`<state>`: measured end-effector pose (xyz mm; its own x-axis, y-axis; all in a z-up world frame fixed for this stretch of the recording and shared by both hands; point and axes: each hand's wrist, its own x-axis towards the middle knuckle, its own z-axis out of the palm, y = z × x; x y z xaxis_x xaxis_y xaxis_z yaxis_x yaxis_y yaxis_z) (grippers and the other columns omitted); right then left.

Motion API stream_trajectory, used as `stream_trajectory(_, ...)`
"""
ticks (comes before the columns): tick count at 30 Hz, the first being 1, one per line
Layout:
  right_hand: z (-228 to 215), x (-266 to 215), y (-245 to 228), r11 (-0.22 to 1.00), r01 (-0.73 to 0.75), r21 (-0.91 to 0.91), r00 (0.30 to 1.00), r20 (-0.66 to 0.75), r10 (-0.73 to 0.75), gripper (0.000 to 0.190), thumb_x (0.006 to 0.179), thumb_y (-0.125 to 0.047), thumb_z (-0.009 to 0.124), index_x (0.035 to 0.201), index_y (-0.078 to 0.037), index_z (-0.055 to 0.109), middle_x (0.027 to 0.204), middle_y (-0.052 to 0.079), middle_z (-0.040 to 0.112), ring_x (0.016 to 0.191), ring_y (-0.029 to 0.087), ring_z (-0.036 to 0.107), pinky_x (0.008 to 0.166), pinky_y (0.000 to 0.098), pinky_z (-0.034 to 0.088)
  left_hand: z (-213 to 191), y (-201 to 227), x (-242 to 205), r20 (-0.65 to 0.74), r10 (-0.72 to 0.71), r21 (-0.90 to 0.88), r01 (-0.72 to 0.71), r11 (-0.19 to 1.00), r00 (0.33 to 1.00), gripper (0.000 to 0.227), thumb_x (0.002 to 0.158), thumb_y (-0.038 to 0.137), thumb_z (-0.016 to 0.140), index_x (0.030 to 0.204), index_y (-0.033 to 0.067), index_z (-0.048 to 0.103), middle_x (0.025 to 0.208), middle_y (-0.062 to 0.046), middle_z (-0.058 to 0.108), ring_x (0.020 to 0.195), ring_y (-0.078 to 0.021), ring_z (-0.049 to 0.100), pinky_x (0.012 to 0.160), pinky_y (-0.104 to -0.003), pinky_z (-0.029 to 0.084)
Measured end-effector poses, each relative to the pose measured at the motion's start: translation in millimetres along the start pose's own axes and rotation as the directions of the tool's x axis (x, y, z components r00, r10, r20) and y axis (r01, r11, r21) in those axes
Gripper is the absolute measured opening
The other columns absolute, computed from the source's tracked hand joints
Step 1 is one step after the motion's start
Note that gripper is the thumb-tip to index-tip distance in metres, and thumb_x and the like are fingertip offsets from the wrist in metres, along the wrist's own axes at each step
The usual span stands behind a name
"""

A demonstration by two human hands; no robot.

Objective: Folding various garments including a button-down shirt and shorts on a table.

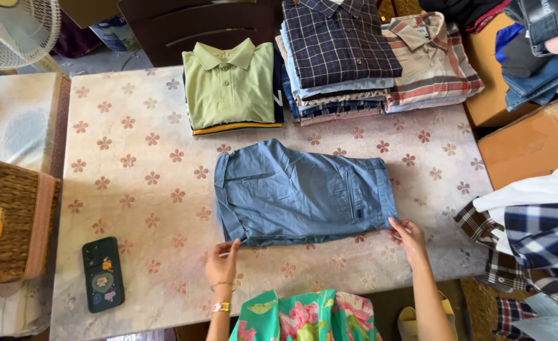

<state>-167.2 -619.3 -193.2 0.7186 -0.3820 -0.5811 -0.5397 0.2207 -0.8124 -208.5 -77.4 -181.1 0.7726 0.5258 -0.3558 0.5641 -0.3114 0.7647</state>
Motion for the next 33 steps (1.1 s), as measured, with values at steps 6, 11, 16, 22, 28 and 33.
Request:
stream_trajectory(6,0.0,4.0,-0.6,0.991,0.051,-0.124,0.994,-0.085,-0.062,0.022,0.087,-0.017,0.083,0.088,-0.006,0.063,0.086,0.007,0.071,0.075,0.016,0.069,0.068,0.0281,0.056,18.1,0.5,0.4,-0.134,0.118,0.15,-0.097,0.984,0.984,0.044,0.075,0.046,0.084,0.104,0.0128,0.078,0.09,-0.008,0.076,0.073,-0.0222,0.071,0.066,-0.036,0.053)
stream_trajectory(11,-5.9,-2.7,-10.7,0.994,0.105,-0.03,0.994,-0.028,-0.106,0.021,0.084,-0.013,0.082,0.087,-0.006,0.063,0.086,0.008,0.072,0.077,0.016,0.072,0.069,0.0273,0.059,5.2,-41.4,30.0,0.059,0.026,-0.04,-0.024,0.999,0.998,0.04,0.081,0.048,0.079,0.097,0.0111,0.082,0.091,-0.006,0.081,0.074,-0.0166,0.073,0.065,-0.032,0.054)
stream_trajectory(16,-2.8,0.2,-4.0,0.997,0.035,-0.073,0.999,0.002,-0.034,0.024,0.086,-0.012,0.079,0.102,-0.003,0.063,0.094,0.011,0.073,0.081,0.018,0.072,0.073,0.0288,0.06,14.6,-29.6,30.1,0.089,0.114,0.055,-0.119,0.991,0.989,0.05,0.077,0.05,0.085,0.107,0.011,0.075,0.092,-0.006,0.077,0.077,-0.0184,0.075,0.069,-0.031,0.057)
stream_trajectory(22,-0.8,2.0,3.0,0.999,0.021,0.029,1.0,-0.019,-0.02,0.04,0.085,-0.012,0.078,0.122,-0.001,0.066,0.101,0.008,0.073,0.086,0.018,0.071,0.076,0.0293,0.06,11.3,33.2,0.7,-0.063,-0.019,0.407,0.043,0.913,0.998,0.042,0.078,0.061,0.077,0.097,0.0234,0.08,0.098,0.001,0.074,0.089,-0.0257,0.071,0.074,-0.043,0.055)
stream_trajectory(28,9.9,-8.2,-5.1,0.999,-0.009,-0.031,0.998,-0.065,0.007,0.029,0.089,-0.022,0.08,0.108,-0.002,0.07,0.099,0.006,0.072,0.085,0.016,0.069,0.075,0.029,0.059,29.8,-16.2,34.0,0.014,0.057,0.371,-0.059,0.927,0.998,0.038,0.075,0.056,0.081,0.091,0.0221,0.081,0.094,-0.001,0.075,0.088,-0.0256,0.07,0.072,-0.041,0.054)
stream_trajectory(33,3.8,-4.2,-8.9,0.999,0.037,-0.035,0.999,-0.029,-0.038,0.026,0.089,-0.024,0.082,0.1,-0.004,0.068,0.095,0.005,0.07,0.084,0.016,0.068,0.075,0.03,0.059,17.9,-83.1,75.3,0.181,0.072,-0.055,-0.063,0.997,0.981,0.043,0.083,0.054,0.079,0.093,0.0123,0.081,0.086,-0.01,0.08,0.081,-0.0279,0.072,0.073,-0.04,0.055)
